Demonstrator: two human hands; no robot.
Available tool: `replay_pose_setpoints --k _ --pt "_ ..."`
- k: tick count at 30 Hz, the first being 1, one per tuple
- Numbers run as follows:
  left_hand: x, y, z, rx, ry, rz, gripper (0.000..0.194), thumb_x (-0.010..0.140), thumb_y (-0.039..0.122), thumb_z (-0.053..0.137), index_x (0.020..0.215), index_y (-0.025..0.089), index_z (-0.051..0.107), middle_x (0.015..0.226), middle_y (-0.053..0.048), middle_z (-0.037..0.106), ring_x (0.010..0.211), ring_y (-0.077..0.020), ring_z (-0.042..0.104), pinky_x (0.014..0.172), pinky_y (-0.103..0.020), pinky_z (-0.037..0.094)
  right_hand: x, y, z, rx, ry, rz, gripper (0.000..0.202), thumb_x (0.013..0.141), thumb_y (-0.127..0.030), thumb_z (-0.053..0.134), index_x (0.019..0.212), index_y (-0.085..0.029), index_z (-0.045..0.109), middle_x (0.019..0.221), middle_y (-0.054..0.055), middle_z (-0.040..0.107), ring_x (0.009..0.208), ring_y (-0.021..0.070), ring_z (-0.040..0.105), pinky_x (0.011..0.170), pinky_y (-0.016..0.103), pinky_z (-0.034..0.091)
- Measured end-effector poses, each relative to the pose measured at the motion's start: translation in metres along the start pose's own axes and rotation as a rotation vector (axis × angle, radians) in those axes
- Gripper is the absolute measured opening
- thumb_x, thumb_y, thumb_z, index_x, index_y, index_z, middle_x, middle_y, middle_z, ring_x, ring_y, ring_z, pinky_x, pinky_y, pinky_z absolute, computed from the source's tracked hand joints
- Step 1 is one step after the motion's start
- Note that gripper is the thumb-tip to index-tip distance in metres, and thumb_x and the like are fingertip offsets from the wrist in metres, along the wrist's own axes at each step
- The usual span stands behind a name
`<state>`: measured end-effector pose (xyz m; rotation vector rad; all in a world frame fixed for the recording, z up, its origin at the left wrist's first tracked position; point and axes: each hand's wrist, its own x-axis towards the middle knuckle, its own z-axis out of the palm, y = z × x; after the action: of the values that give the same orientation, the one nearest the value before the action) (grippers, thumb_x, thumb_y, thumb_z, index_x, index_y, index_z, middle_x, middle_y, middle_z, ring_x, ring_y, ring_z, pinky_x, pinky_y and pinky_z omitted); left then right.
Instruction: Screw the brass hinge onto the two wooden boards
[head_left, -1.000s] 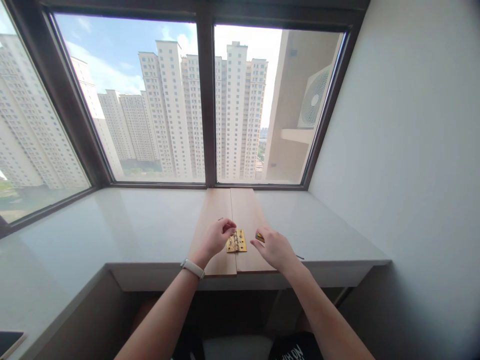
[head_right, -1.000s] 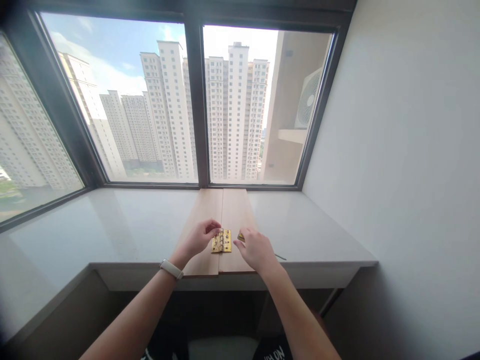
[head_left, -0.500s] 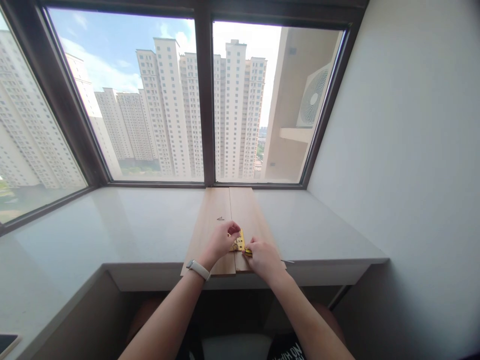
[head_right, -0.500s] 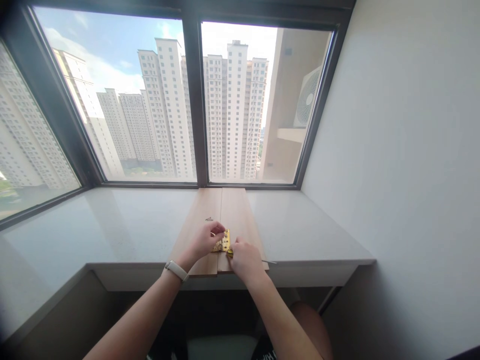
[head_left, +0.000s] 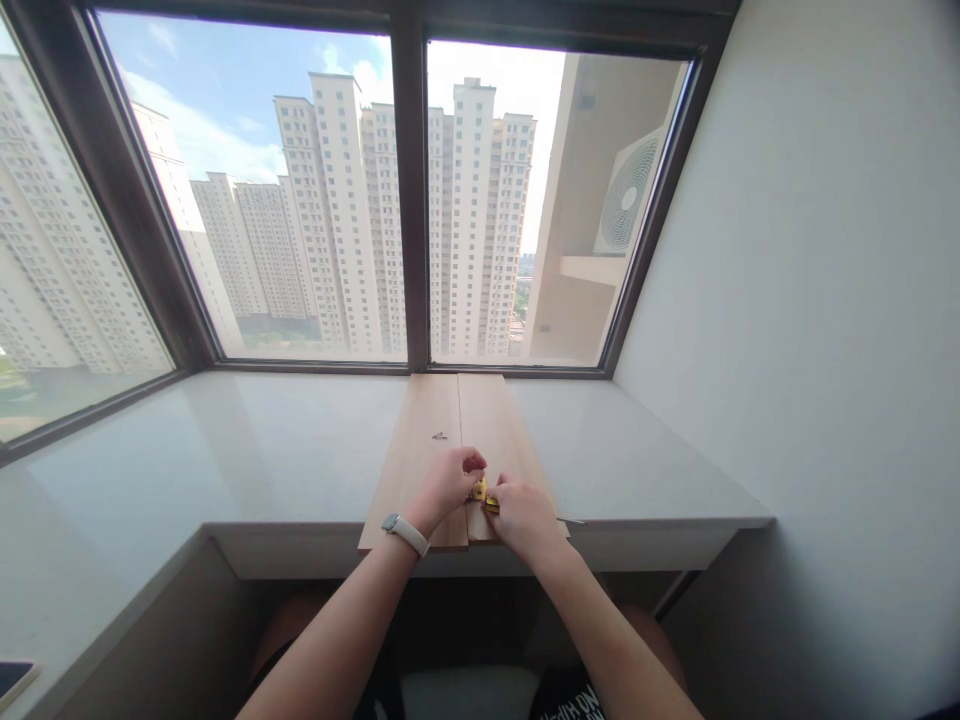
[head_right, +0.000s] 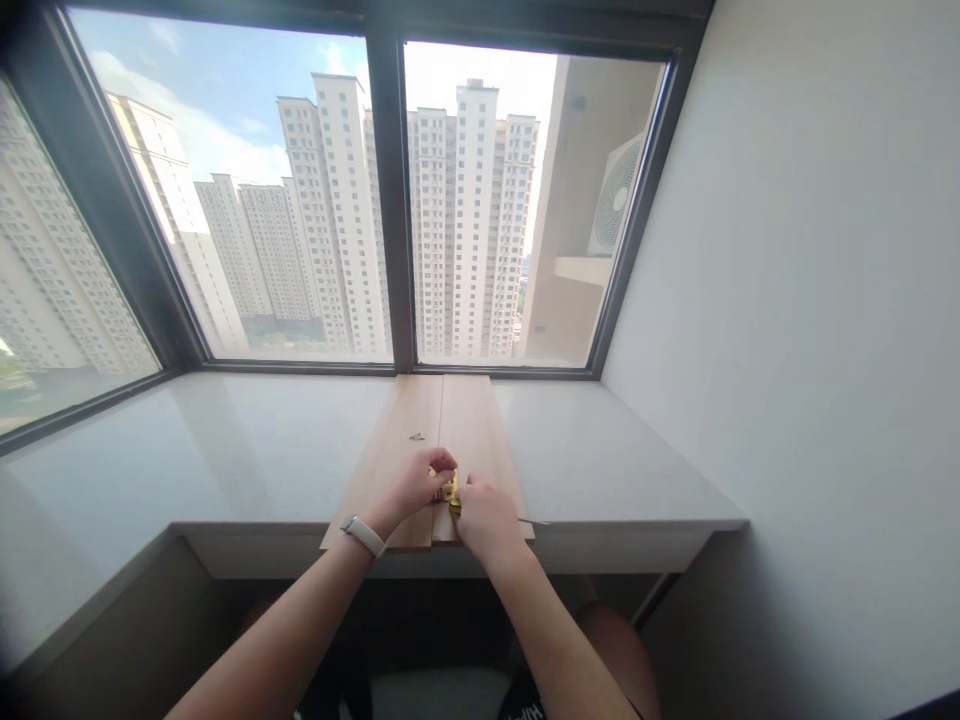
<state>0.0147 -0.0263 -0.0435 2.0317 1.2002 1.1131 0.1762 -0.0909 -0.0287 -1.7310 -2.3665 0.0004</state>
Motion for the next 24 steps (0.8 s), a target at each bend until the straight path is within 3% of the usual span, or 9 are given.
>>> replay_pose_setpoints --k 9,20,24 --pt "-0.001 0.003 0.0 0.124 -0.002 0.013 0.016 0.077 0.015 0.059 0.084 0.017 0.073 0.081 -0.005 0.073 0.075 -0.0163 0.064 0.069 -0.027 0.048 -0.001 -0.004 -0.006 -0.002 -0.031 0.018 0.022 0.093 -0.031 0.052 0.09 -0.022 0.073 0.099 0.006 0.065 0.076 0.0151 0.062 0.064 0.028 0.034" --pt "0.0 0.005 -0.004 0.123 -0.017 0.035 0.017 0.075 0.012 0.058 0.083 0.017 0.072 0.083 -0.005 0.074 0.077 -0.0178 0.066 0.07 -0.028 0.049 -0.005 -0.005 -0.008 0.018 -0.026 0.032 0.022 0.092 -0.033 0.054 0.093 -0.023 0.074 0.1 0.006 0.065 0.074 0.0154 0.061 0.062 0.028 0.033" --pt "0.0 0.006 -0.003 0.134 -0.03 0.035 0.016 0.074 0.012 0.058 0.083 0.017 0.071 0.08 -0.004 0.073 0.074 -0.0171 0.064 0.067 -0.027 0.047 -0.005 -0.004 -0.021 0.052 0.024 0.017 0.022 0.092 -0.036 0.056 0.084 -0.021 0.071 0.092 0.006 0.065 0.068 0.0144 0.057 0.061 0.028 0.031"
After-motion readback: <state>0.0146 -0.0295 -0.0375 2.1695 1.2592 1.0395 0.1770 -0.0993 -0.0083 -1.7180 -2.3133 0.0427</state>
